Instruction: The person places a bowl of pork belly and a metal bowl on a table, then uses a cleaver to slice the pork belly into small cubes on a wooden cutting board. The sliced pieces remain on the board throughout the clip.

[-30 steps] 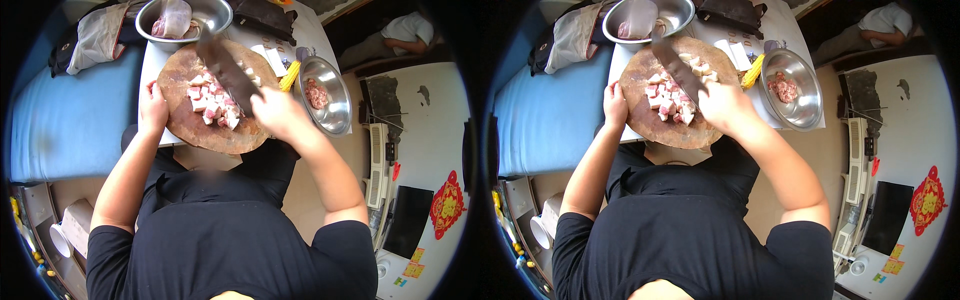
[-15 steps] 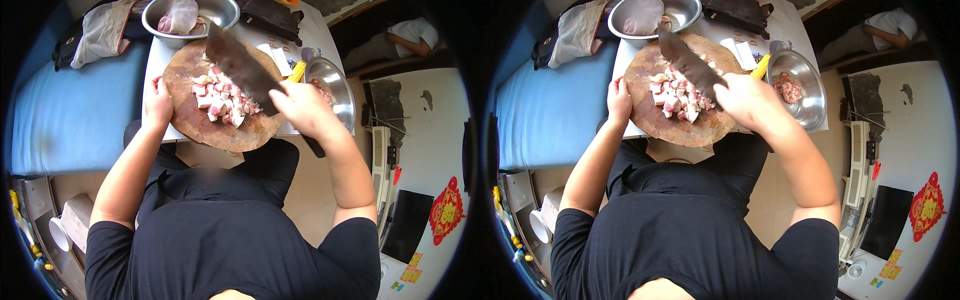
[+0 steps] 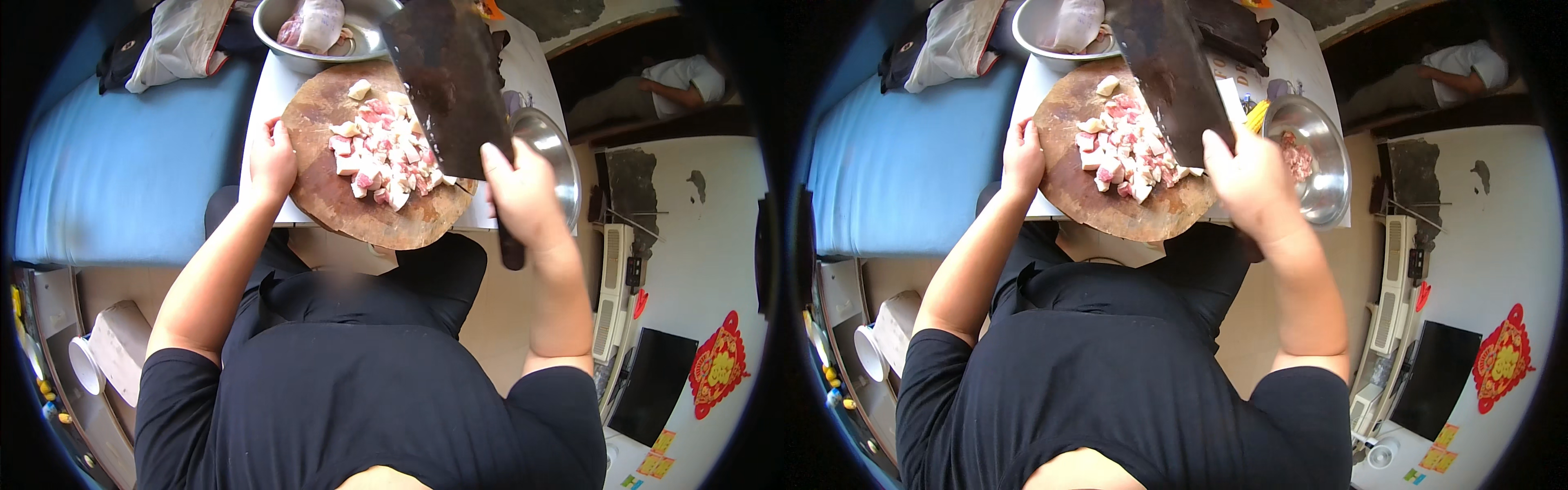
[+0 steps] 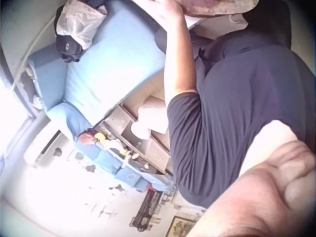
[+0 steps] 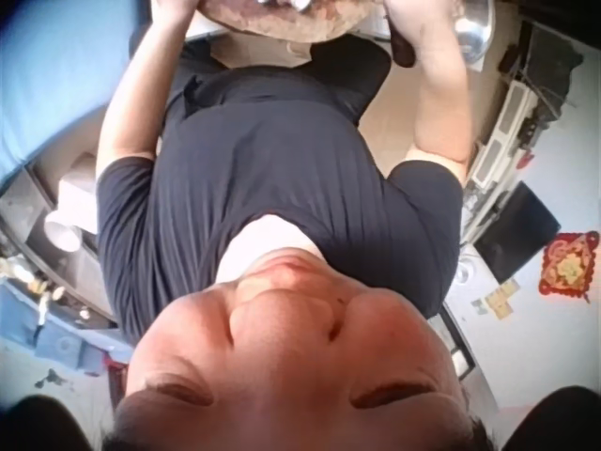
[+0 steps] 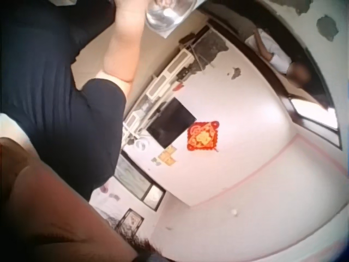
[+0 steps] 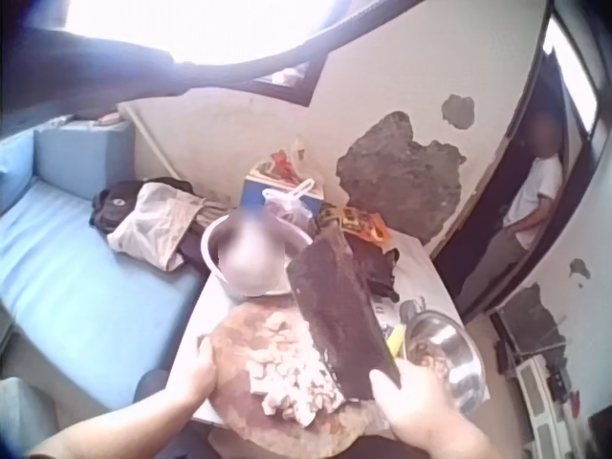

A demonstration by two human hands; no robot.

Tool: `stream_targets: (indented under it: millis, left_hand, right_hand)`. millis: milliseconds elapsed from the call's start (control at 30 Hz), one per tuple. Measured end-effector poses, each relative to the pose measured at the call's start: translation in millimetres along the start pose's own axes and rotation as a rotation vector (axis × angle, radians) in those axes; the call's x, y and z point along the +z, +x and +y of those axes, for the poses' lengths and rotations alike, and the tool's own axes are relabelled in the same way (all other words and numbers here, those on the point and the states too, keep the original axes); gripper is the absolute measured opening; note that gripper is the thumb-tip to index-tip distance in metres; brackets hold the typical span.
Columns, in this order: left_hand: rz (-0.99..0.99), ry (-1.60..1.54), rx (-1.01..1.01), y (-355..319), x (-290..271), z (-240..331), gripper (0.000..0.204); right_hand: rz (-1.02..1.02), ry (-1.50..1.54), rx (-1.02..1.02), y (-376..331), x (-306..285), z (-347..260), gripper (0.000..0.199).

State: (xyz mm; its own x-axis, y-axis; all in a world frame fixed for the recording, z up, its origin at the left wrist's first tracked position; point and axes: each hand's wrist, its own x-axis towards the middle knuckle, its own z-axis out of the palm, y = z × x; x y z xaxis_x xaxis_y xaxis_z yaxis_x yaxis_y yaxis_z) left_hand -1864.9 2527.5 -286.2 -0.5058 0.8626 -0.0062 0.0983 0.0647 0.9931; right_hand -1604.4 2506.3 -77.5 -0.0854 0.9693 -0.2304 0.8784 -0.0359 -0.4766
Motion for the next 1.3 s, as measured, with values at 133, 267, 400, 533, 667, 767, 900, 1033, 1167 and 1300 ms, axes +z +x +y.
stream_targets:
  millis: [133, 267, 400, 533, 667, 767, 900, 1033, 1167, 1300]
  left_hand:
    - [-0.032, 0.05, -0.038, 0, 4, -2, 0.032]
    - [0.002, 0.063, -0.033, -2, -1, 1, 0.033]
    - [-0.022, 0.034, -0.062, -6, 3, 9, 0.033]
    - [-0.026, 0.065, -0.046, -2, 2, 2, 0.032]
    - [-0.007, 0.036, -0.057, -2, -1, 2, 0.032]
    - [-0.019, 0.062, -0.041, -3, 6, 5, 0.032]
    - [-0.019, 0.063, -0.056, 3, 0, -8, 0.032]
    - [0.001, 0.058, -0.06, -3, -2, 1, 0.032]
    - [-0.018, 0.08, -0.036, -1, 3, 3, 0.032]
    - [0.004, 0.06, -0.017, 6, 0, -17, 0.032]
  right_hand:
    - [-0.068, -0.388, -0.042, 13, 18, 7, 0.043]
    - [-0.035, 0.04, 0.02, 7, -19, -5, 0.036]
    - [0.071, -0.007, 0.025, 10, 10, 18, 0.041]
    - [-0.066, -0.263, 0.013, 25, 11, 23, 0.042]
    - [0.041, 0.24, -0.007, 2, -14, 2, 0.032]
    - [0.087, -0.177, 0.048, 12, 16, 32, 0.04]
    - [-0.039, -0.253, -0.05, 18, 9, 18, 0.042]
    - [-0.008, 0.176, 0.055, -2, -13, 4, 0.04]
    - [-0.022, -0.312, -0.038, 14, 29, 28, 0.04]
    - [-0.048, -0.247, -0.077, 15, -2, 14, 0.039]
